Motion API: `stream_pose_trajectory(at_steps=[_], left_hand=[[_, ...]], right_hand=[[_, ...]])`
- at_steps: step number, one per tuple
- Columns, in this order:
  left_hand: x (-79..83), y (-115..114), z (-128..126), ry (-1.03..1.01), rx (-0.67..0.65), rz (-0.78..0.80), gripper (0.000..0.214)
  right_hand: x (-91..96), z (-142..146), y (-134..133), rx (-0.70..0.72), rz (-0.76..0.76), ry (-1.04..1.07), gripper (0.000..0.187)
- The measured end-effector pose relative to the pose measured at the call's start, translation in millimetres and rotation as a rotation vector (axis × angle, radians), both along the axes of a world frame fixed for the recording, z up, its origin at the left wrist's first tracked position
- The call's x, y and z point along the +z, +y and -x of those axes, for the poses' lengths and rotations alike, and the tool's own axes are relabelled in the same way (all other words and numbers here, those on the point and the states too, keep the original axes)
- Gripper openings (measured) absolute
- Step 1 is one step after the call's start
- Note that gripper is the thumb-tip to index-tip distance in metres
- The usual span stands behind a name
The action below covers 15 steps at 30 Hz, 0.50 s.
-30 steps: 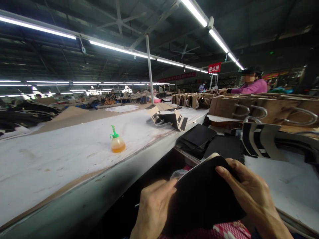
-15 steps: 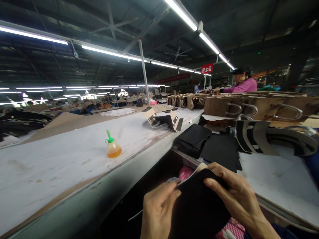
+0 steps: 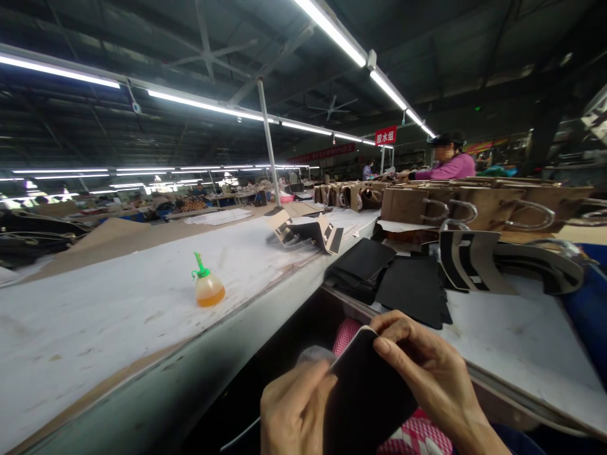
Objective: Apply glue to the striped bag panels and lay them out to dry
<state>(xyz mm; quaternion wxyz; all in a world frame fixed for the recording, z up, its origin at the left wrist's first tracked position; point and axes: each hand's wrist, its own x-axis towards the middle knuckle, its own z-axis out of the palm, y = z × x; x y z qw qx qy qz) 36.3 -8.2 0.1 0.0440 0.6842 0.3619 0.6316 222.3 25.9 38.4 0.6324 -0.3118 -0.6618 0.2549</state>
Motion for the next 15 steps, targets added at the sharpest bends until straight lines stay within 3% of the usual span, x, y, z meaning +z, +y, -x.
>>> stream_pose_trajectory(at_steps=[8, 15], left_hand=[[-7.8, 4, -3, -0.06, -0.037, 0.007, 0.02], [12.9, 7, -19, -0.052, -0.037, 0.051, 0.022]], right_hand=[[-4.6, 5, 1, -0.098, -0.163, -0.013, 0.026], [-3.8, 16, -8, -0.229, -0.402, -0.11, 0.018]])
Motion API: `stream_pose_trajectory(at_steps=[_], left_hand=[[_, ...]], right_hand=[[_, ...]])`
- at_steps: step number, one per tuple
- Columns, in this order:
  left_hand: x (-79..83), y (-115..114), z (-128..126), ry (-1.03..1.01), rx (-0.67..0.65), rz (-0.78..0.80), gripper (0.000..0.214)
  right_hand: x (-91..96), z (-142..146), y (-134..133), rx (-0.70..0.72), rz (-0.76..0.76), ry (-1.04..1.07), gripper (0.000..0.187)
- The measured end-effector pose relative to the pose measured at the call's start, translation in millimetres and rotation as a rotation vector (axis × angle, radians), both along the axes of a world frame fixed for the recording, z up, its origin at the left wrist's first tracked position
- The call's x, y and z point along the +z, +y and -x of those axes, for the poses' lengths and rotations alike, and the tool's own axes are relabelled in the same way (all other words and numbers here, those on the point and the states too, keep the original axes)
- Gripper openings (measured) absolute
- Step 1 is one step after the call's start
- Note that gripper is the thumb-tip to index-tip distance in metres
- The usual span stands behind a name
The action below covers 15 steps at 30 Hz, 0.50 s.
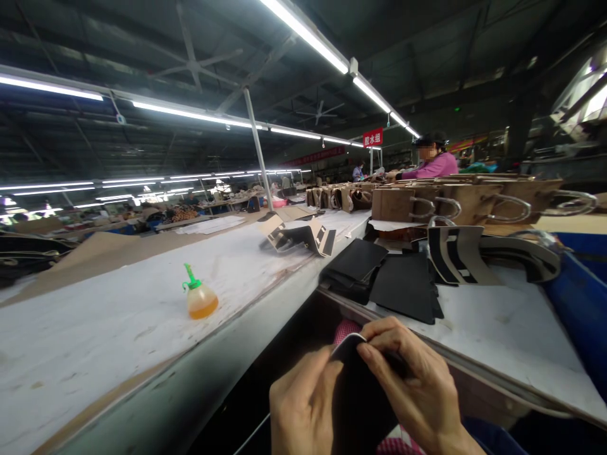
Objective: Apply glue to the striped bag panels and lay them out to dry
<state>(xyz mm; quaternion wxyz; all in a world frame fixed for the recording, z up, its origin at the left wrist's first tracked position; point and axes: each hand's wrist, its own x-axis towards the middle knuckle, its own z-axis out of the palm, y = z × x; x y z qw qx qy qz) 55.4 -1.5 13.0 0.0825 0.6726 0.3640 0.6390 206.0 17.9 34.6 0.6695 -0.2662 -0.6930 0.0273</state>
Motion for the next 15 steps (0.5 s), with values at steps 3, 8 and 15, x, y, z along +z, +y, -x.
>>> stream_pose_trajectory(at_steps=[3, 8, 15], left_hand=[[11.2, 2, -8, 0.047, 0.032, 0.01, 0.02], [14.6, 2, -13, 0.17, 0.133, -0.077, 0.021], [6.3, 8, -4, 0.277, 0.109, -0.214, 0.019]], right_hand=[[0.5, 3, -3, -0.02, -0.056, -0.024, 0.018], [-3.4, 2, -1, 0.067, 0.034, 0.064, 0.02], [-2.2, -8, 2, 0.324, 0.421, 0.158, 0.026]])
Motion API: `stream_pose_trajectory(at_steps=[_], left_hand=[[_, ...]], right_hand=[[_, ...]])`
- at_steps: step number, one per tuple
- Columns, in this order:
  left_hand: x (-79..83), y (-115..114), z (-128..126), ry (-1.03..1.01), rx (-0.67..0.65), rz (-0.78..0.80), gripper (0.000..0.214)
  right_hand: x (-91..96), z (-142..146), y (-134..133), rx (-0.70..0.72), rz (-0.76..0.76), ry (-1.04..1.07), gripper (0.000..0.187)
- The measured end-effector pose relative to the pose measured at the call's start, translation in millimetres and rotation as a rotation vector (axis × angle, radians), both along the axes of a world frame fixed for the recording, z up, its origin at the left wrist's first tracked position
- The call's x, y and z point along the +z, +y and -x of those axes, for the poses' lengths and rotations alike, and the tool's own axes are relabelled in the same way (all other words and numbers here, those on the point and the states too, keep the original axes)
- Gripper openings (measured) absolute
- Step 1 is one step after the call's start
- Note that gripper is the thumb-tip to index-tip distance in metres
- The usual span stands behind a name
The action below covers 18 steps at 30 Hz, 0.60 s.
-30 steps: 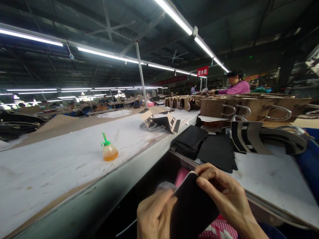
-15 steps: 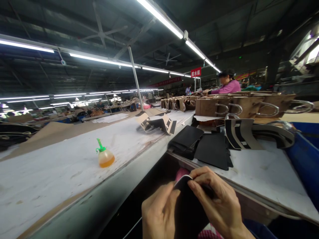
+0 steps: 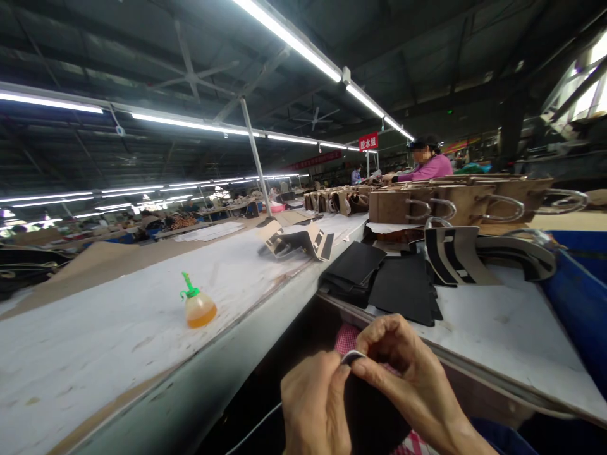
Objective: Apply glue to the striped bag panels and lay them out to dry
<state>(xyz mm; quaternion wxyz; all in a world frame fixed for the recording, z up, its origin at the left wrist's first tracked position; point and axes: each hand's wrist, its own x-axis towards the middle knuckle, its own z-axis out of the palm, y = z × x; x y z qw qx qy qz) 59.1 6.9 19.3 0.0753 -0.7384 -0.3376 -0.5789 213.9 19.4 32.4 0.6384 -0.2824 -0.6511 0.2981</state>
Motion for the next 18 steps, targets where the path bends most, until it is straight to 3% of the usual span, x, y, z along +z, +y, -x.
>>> stream_pose_trajectory(at_steps=[2, 4, 6, 9, 11, 14, 18], left_hand=[[-1.4, 6, 4, 0.064, -0.052, -0.023, 0.02], [-2.5, 12, 7, 0.118, -0.107, -0.025, 0.021], [-3.6, 16, 11, 0.114, -0.154, 0.001, 0.021], [-5.6, 22, 15, -0.028, -0.285, 0.092, 0.024], [-6.1, 27, 15, -0.143, -0.391, 0.133, 0.033], [-1.8, 36, 10, -0.281, -0.567, 0.101, 0.056], [14.2, 32, 16, -0.354, -0.779, 0.156, 0.072]], right_hand=[[5.3, -6, -3, 0.001, -0.034, -0.23, 0.019], [10.2, -10, -5, -0.009, -0.027, -0.38, 0.028], [13.6, -13, -4, 0.019, 0.073, -0.392, 0.039], [16.0, -12, 6, 0.252, 0.243, -0.324, 0.047], [15.8, -9, 17, 0.349, 0.179, -0.334, 0.042], [11.3, 0, 33, 0.374, -0.047, -0.457, 0.042], [1.9, 5, 45, 0.407, 0.008, -0.506, 0.039]])
